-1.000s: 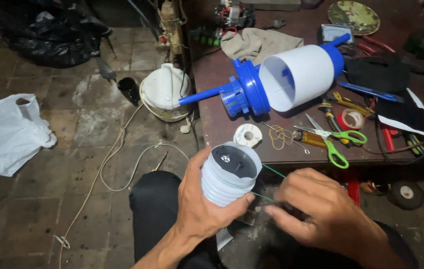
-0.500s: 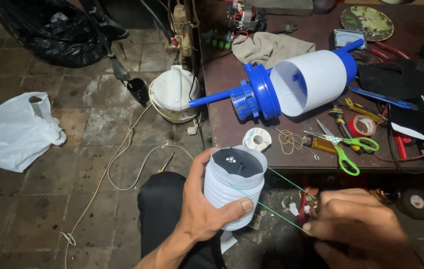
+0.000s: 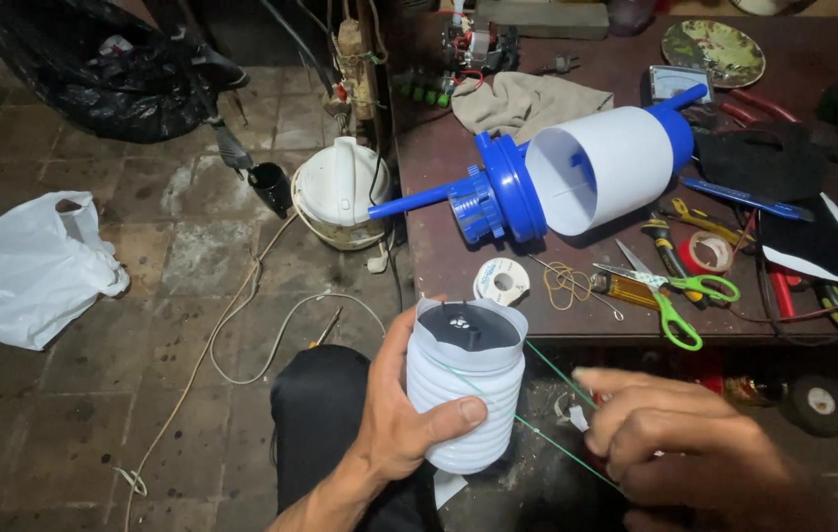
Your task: Assembling the internal components of a pump, specifically fitting a cap onto a bellows-like part and threading a string.
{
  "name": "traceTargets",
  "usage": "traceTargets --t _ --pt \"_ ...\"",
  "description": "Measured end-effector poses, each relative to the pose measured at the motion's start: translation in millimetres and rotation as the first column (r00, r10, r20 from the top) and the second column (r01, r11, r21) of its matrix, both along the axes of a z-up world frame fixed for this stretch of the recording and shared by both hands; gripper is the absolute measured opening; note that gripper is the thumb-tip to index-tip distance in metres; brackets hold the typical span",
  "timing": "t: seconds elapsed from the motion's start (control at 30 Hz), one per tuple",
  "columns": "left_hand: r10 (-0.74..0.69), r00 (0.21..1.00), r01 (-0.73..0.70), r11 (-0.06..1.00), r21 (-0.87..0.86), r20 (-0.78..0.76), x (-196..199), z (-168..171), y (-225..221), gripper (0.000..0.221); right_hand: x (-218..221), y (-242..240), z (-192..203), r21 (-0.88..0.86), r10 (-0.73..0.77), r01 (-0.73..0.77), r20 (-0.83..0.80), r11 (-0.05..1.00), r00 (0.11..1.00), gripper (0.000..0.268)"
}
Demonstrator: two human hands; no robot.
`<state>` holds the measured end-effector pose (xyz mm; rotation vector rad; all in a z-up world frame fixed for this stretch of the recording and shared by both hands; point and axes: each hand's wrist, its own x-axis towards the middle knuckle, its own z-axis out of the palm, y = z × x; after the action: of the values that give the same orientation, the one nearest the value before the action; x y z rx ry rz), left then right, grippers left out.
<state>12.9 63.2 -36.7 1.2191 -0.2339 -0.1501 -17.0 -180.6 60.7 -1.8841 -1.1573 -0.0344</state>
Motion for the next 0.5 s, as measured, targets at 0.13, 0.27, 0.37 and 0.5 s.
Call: traceTargets --t 0.13,0.27,0.37,0.5 --pt "-0.054 0.998 0.058 0.988 -0.143 0.029 3 4 3 0.089 -5 -11 -9 -0.071 -0.122 0.119 -0.048 0.990 0.991 0.028" --pt "0.006 0.999 0.001 0.990 -0.144 0.050 5 4 4 0.082 -12 -21 -8 -0.121 -0.421 0.433 0.110 0.893 0.900 0.017" --pt "0.019 0.999 -0.011 0.985 -0.171 0.047 2 1 2 0.089 -8 -35 -20 -0.044 -0.459 0.457 -0.104 0.889 0.883 0.032" --pt "0.039 0.988 -0.001 0.968 -0.252 0.147 -2 -9 -4 0.096 12 -18 -44 0.696 0.363 0.310 -0.639 0.648 0.678 0.029"
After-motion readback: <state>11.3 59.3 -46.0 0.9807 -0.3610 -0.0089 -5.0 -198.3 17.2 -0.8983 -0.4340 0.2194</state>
